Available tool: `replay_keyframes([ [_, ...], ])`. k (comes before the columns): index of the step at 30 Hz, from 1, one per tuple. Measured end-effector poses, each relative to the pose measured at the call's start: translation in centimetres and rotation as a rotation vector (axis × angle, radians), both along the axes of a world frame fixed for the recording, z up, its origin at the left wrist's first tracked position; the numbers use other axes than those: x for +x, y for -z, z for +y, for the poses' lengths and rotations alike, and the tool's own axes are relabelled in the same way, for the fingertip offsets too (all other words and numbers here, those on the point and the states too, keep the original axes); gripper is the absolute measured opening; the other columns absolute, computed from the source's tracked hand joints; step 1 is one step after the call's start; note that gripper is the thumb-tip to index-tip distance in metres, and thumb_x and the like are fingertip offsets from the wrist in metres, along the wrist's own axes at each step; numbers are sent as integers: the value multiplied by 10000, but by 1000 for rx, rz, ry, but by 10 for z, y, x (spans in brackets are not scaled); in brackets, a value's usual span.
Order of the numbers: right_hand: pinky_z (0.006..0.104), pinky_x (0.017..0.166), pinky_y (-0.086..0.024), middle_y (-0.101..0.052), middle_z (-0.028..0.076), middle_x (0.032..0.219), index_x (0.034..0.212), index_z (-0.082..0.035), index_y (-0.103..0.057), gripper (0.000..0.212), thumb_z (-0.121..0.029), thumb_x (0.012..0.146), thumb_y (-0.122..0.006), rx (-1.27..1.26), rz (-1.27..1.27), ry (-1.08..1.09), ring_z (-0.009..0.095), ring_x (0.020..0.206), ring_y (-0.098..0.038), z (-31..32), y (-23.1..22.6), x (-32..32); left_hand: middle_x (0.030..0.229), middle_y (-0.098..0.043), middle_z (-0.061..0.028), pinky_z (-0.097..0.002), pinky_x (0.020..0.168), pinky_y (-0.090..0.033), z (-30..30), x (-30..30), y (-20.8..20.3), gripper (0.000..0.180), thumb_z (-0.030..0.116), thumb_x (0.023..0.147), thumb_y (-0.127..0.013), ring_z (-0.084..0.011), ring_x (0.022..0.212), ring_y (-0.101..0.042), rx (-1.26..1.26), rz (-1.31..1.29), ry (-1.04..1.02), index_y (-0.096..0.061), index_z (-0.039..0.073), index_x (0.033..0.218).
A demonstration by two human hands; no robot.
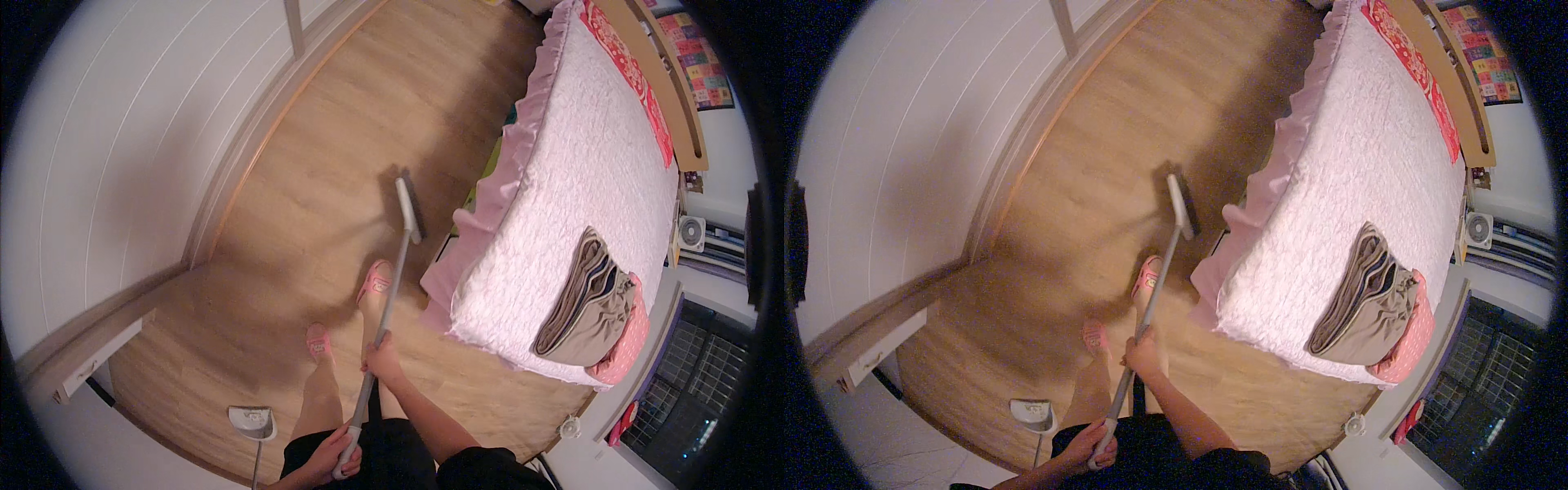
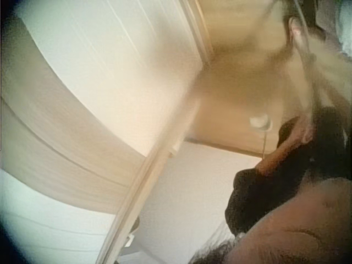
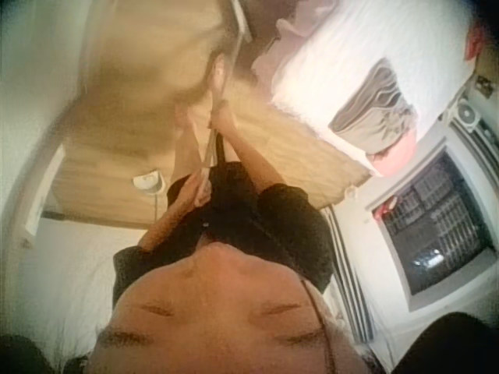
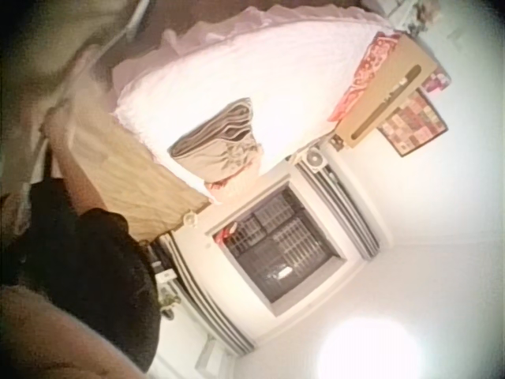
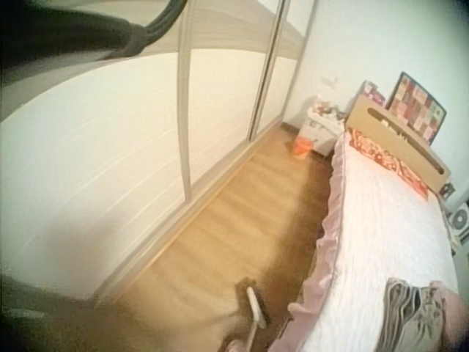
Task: The person sweeps a wooden floor in a bedroom using a broom and dustpan. They systematically clean the area around a bed with pink bedding, a small table, and a play mat, moving the dustpan to collect debris as they progress.
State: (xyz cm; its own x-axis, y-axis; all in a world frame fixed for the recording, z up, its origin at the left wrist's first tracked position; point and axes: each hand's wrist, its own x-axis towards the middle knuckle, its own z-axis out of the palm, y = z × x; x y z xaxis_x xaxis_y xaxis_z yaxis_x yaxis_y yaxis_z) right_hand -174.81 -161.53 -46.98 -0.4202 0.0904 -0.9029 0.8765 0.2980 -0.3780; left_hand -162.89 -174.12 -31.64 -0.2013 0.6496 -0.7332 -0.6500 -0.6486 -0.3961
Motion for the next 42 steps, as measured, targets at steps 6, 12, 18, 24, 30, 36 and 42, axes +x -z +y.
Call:
replay_keyframes([
  [6,339,357,-429,-463,129,544,965,46,-270,299,-48,723,-418,181,91,-247,218,398,-511,73,62,-112,623,-412,-82,-256,391,-327,52,-134,31,439,169,889,-272,-135,410,-350,-30,95,-47,-94,171,1289],
  [12,340,345,-414,-476,148,534,956,71,-285,289,-56,738,-427,50,177,-230,223,397,-521,78,29,-172,643,-437,-96,-271,407,-351,68,-187,2,474,164,886,-281,-148,431,-382,-15,128,-5,-53,180,1301],
  [18,328,321,-402,-460,112,514,940,41,-278,267,-45,741,-434,105,129,-57,202,374,-494,112,24,-277,637,-443,-98,-279,406,-364,107,-271,23,515,166,884,-293,-157,415,-390,-71,249,-5,-6,220,1309],
  [24,308,340,-399,-453,79,530,919,6,-336,208,-59,751,-439,104,314,-106,161,378,-464,134,70,-315,670,-465,-117,-320,470,-417,122,-356,7,531,165,890,-266,-188,464,-448,-22,296,55,57,237,1305],
  [30,289,328,-375,-436,52,516,1011,-21,-368,274,-62,752,-445,17,264,88,139,365,-423,128,12,-436,813,-522,-159,-356,651,-457,136,-445,14,483,189,900,-255,-231,673,-545,-92,364,287,-5,171,1314],
  [36,267,317,-360,-418,37,501,921,-57,-379,196,-56,746,-466,74,275,149,120,363,-414,161,4,-561,822,-537,-119,-301,733,-446,99,-550,71,269,160,878,-355,-192,761,-545,-480,426,413,-422,3,1085],
  [42,252,325,-358,-418,26,500,908,-34,-405,169,-59,754,-469,-36,277,252,112,383,-419,182,-8,-670,757,-547,-108,-282,719,-446,58,-648,54,174,39,824,-409,-184,748,-546,-843,386,286,-456,-10,985],
])
